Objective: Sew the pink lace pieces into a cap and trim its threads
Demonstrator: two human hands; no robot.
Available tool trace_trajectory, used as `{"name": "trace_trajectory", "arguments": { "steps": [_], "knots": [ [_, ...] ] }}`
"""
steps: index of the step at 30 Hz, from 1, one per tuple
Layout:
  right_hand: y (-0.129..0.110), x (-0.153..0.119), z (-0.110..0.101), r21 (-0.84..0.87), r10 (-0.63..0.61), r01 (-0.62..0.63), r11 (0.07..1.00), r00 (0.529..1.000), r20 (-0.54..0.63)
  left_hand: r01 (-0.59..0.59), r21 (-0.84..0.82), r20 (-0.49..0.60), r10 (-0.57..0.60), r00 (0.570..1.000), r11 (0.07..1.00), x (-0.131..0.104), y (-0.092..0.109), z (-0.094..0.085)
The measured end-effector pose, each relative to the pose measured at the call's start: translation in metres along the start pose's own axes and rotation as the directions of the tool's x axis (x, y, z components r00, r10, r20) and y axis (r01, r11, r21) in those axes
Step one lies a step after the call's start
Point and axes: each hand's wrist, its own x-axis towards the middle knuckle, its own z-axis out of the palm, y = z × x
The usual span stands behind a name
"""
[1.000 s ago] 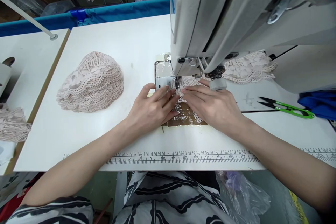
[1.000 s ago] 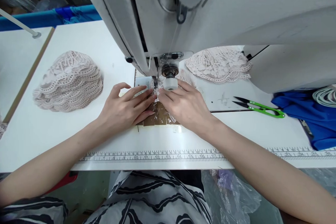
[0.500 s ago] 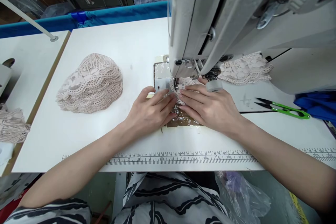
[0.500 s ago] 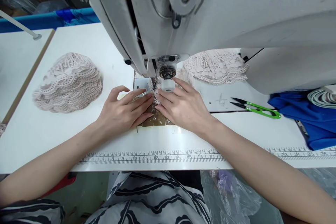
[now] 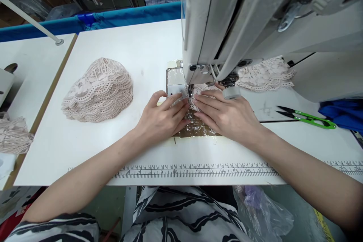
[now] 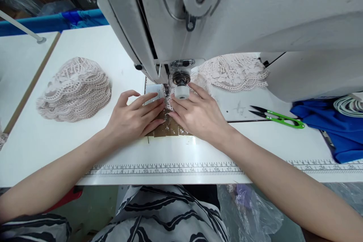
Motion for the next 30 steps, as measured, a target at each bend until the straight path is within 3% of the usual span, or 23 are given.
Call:
{"name": "trace_trajectory", "arguments": {
  "steps": [8, 15, 22, 30],
  "knots": [
    [0.0004, 0.0011, 0.0, -0.033, 0.01, -0.01, 0.999, 1.0, -0.001, 0.007, 0.005, 0.008, -0.007, 1.0, 1.0, 0.0009, -0.0034, 0.0022],
    [0.0, 0.0035, 0.001, -0.054, 0.056, -0.052, 0.997, 0.996, 0.065, 0.031, 0.009, 0.01, -0.031, 0.999, 0.999, 0.0017, -0.0052, 0.0057],
    [0.0013, 0.0015, -0.0001, -0.048, -0.041, 0.039, 0.998, 0.998, -0.052, 0.0, 0.03, -0.01, 0.0, 1.0, 1.0, 0.0016, -0.0063, 0.0042],
    [0.0004, 0.0004, -0.0034, 0.054, 0.006, -0.005, 0.999, 1.0, -0.013, 0.013, -0.065, 0.001, -0.013, 1.0, 0.998, -0.001, -0.0071, 0.0047]
  ]
}}
